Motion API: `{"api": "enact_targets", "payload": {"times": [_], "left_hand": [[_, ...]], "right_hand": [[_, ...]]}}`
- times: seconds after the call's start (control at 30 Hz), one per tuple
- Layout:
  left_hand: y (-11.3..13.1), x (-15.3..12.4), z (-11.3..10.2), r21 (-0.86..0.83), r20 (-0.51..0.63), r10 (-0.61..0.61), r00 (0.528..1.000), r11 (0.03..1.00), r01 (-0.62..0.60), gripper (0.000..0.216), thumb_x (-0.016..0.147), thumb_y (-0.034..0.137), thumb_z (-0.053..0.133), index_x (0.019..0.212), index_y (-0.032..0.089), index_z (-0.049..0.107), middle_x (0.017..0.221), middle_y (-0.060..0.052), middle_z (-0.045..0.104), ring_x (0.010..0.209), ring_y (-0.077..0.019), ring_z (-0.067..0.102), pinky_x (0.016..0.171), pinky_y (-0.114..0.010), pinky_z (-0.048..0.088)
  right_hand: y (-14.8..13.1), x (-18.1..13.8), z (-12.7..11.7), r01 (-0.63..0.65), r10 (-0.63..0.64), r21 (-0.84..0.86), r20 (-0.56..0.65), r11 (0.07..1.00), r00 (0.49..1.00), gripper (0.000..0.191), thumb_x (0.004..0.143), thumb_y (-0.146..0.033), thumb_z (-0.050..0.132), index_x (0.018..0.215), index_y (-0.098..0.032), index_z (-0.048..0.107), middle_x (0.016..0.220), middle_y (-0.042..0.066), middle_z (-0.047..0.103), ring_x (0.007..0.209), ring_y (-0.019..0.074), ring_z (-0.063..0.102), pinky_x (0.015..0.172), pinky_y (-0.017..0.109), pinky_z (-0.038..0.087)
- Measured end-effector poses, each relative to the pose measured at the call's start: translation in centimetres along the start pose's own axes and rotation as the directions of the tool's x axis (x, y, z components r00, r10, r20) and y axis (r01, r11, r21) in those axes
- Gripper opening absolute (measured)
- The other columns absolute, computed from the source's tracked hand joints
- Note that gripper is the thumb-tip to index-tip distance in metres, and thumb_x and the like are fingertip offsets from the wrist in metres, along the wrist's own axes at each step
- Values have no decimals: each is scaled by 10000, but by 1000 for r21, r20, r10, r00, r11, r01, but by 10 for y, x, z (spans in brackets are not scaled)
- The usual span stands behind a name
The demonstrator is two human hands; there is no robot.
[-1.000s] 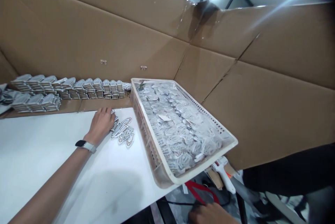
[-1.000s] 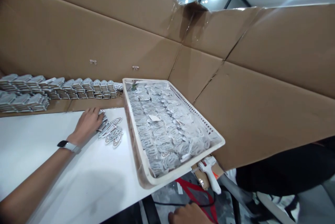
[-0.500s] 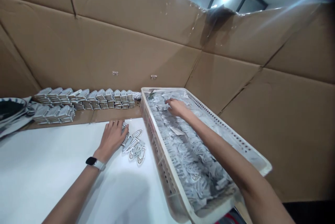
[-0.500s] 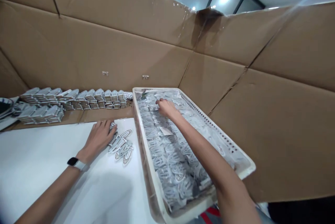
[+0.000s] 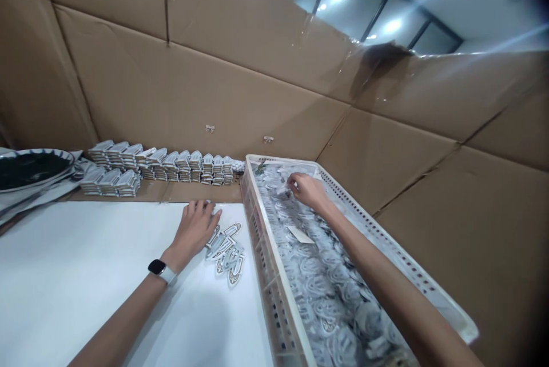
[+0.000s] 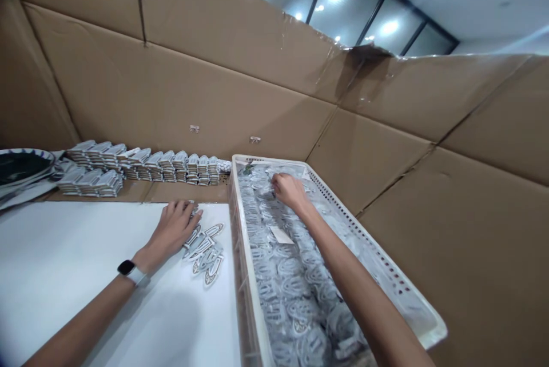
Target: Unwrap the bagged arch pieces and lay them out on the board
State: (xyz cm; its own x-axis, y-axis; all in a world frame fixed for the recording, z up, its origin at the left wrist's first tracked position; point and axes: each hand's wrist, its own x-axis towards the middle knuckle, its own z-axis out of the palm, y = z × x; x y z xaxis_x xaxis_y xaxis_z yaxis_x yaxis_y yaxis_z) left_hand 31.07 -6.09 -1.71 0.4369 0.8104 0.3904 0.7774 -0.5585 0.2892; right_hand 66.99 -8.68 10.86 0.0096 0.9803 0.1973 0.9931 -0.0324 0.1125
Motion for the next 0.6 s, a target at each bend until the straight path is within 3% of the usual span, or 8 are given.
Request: {"api": "enact_targets", "payload": {"times": [0.1,0.2,0.27,0.3,0.37,0.43,0.5,0.6], "left_hand": [[19,5,-18,-118,-121,-14,993,993,0,406,1057,432,433,1146,157,718,1252,-221,647,1166,-406,498,1063,-580,384],[52,9,-48,-517,-157,-41,987,854,-47,276,1015,436,576,988,229,756,1088,-135,714,1097,-355,543,1112,-528,378],[79,8,-69,-827,-58,-74,996,562,-6,231,979,439,681,892,248,778,992,-98,736,1061,-313,593,1083,-431,425],[92,6,-78,-939,40,-97,995,336,70,217,952,444,736,904,241,797,1008,-97,746,1067,-297,623,1032,-380,467],[114,2,-94,-964,237,-88,968,-142,223,281,917,471,788,985,199,807,1039,-118,755,1010,-274,686,898,-340,537],[128,-3,-103,-864,334,-81,939,-425,270,344,915,467,798,1100,178,778,1075,-123,757,964,-248,720,835,-325,566],[134,-6,-108,-824,355,-125,927,-510,247,338,909,404,819,1155,185,746,1077,-95,757,937,-213,731,818,-298,575],[131,-9,-105,-856,340,-211,917,-474,208,341,869,310,859,1164,195,732,1095,-66,764,938,-185,734,796,-256,575]], "right_hand": [[-8,-12,-34,46,-34,94,-125,994,992,182,949,-170,590,1065,-194,728,1107,95,784,1005,245,686,772,313,445],[-37,-34,-66,118,-67,159,-294,980,953,137,927,-190,609,1020,-212,707,1031,66,782,892,224,677,738,319,432],[-66,-54,-78,171,-91,166,-406,971,909,95,929,-201,614,988,-217,687,983,59,768,863,220,666,732,320,425],[-82,-64,-82,196,-106,157,-450,968,886,79,940,-206,608,976,-217,678,965,61,758,860,221,662,728,320,423],[-112,-83,-82,246,-158,110,-509,963,846,85,968,-205,585,962,-214,669,936,70,741,853,225,656,703,322,417],[-135,-99,-77,302,-231,49,-532,952,814,114,983,-190,566,944,-215,671,896,73,726,824,227,648,659,326,402],[-148,-109,-72,383,-316,20,-525,924,790,138,986,-172,558,934,-222,675,861,69,714,802,230,641,635,329,400],[-151,-114,-71,525,-376,171,-522,834,766,112,983,-194,584,1005,-239,685,884,59,712,832,228,648,676,326,465]]}}
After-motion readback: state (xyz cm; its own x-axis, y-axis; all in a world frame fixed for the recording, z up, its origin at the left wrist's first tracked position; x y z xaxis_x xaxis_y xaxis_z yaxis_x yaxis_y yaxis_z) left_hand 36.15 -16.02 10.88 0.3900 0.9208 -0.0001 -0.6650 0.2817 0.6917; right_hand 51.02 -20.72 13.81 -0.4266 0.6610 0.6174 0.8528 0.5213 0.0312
